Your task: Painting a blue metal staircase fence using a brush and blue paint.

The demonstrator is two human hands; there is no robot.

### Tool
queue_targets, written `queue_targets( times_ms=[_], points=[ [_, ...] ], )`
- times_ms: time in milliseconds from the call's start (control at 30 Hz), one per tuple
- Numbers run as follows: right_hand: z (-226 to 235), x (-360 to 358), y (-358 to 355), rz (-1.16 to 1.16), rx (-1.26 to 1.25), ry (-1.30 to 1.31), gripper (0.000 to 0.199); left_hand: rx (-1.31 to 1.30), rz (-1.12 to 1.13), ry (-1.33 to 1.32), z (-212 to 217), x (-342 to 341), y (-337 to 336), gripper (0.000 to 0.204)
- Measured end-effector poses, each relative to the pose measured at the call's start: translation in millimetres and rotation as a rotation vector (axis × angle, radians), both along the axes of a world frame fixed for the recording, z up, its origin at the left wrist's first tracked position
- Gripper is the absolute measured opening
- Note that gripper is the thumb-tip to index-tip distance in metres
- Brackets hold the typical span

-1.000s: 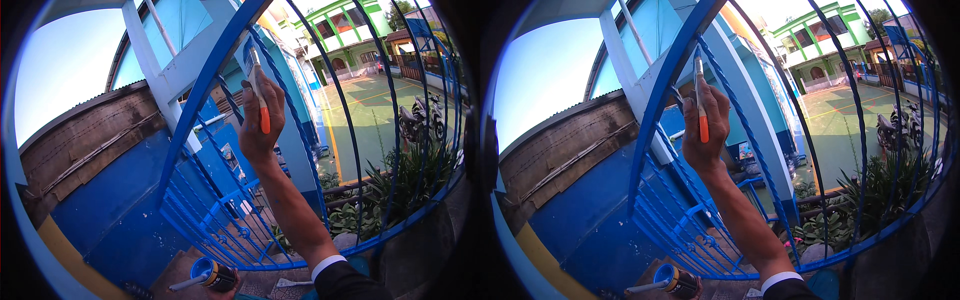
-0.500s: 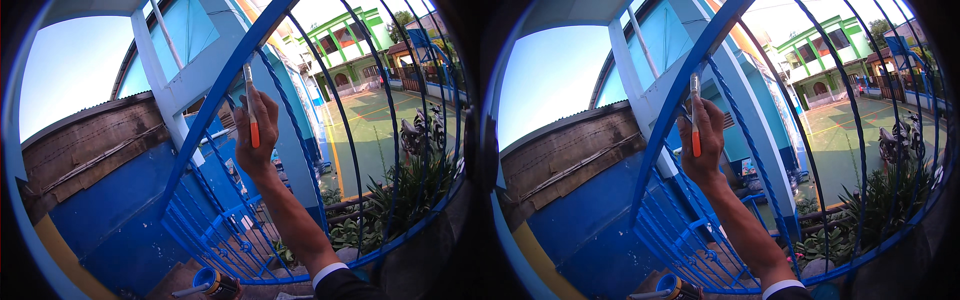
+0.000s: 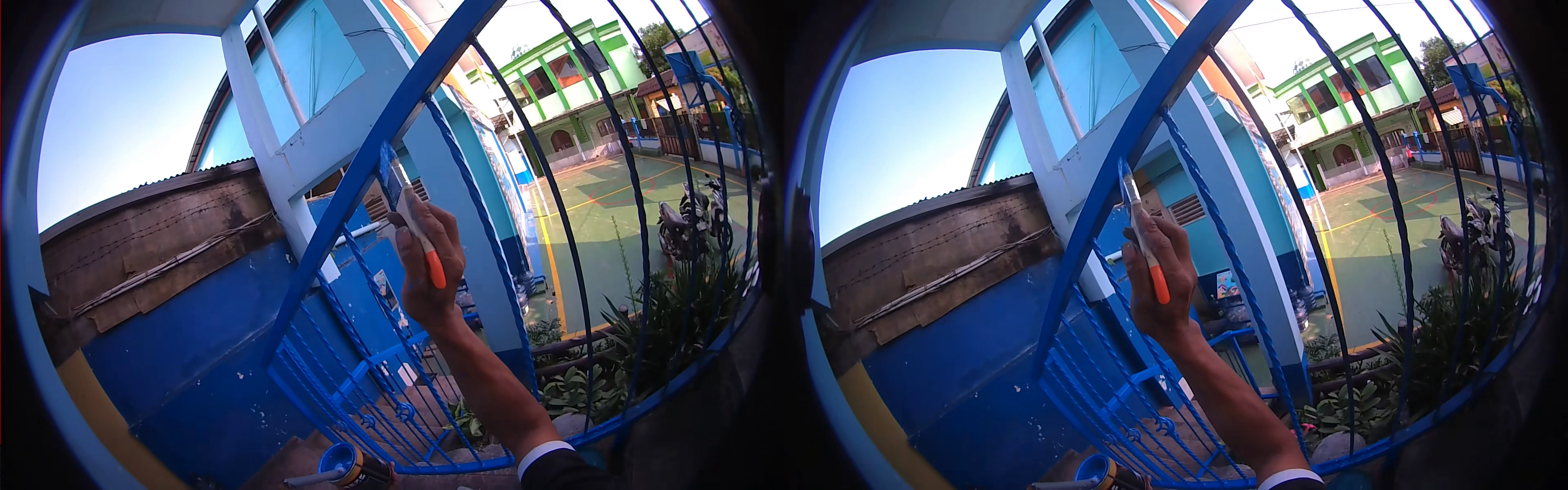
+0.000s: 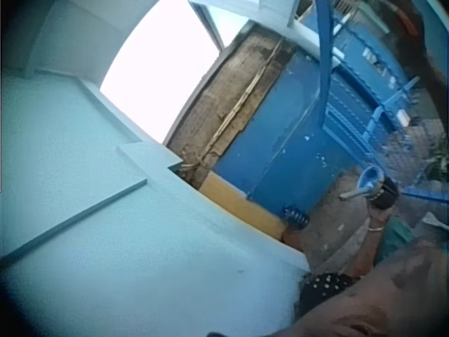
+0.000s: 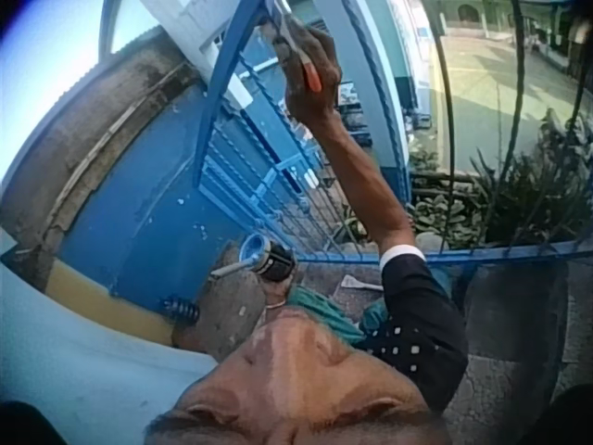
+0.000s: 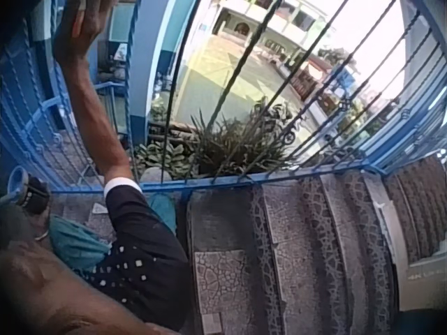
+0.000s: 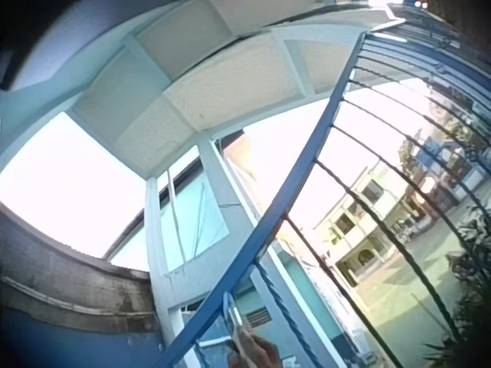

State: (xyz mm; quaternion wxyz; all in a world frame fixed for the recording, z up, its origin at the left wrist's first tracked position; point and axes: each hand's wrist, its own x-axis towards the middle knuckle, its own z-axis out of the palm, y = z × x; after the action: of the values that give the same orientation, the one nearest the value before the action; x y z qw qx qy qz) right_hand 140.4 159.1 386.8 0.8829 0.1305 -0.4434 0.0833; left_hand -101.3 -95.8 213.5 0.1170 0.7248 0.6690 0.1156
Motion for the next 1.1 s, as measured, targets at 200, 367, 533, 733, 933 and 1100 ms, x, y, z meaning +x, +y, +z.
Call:
queue_targets(
  times_ms=[200,367,533,733,933,1100],
  points=[
    [23,6,15,0.072,-0.094,0.15,0.04,-0.031,-0.017,-0.671,-67,10,14,0.056],
    [8,4,-4,0.211,-0.061,0.069,0.041,-0.021,0.003,-1.24,-106,14,25,0.065],
    [26,7,3,0.253,-0.131,0.125,0.041,-0.048,0.005,-1.816,-132,23,43,0.074],
    [-13,22,-24,0.614,-0.146,0.0,0.034,-0.056,0.059,-2.578,-175,33,68,0.085],
    [-32,71,-64,0.641,-0.363,-0.512,0.039,-0.208,-0.028,-2.615,-174,51,99,0.083],
    [-35,47,-71,0.214,-0.557,-1.258,0.038,-0.289,0.005,-2.654,-173,61,118,0.075]
  ],
)
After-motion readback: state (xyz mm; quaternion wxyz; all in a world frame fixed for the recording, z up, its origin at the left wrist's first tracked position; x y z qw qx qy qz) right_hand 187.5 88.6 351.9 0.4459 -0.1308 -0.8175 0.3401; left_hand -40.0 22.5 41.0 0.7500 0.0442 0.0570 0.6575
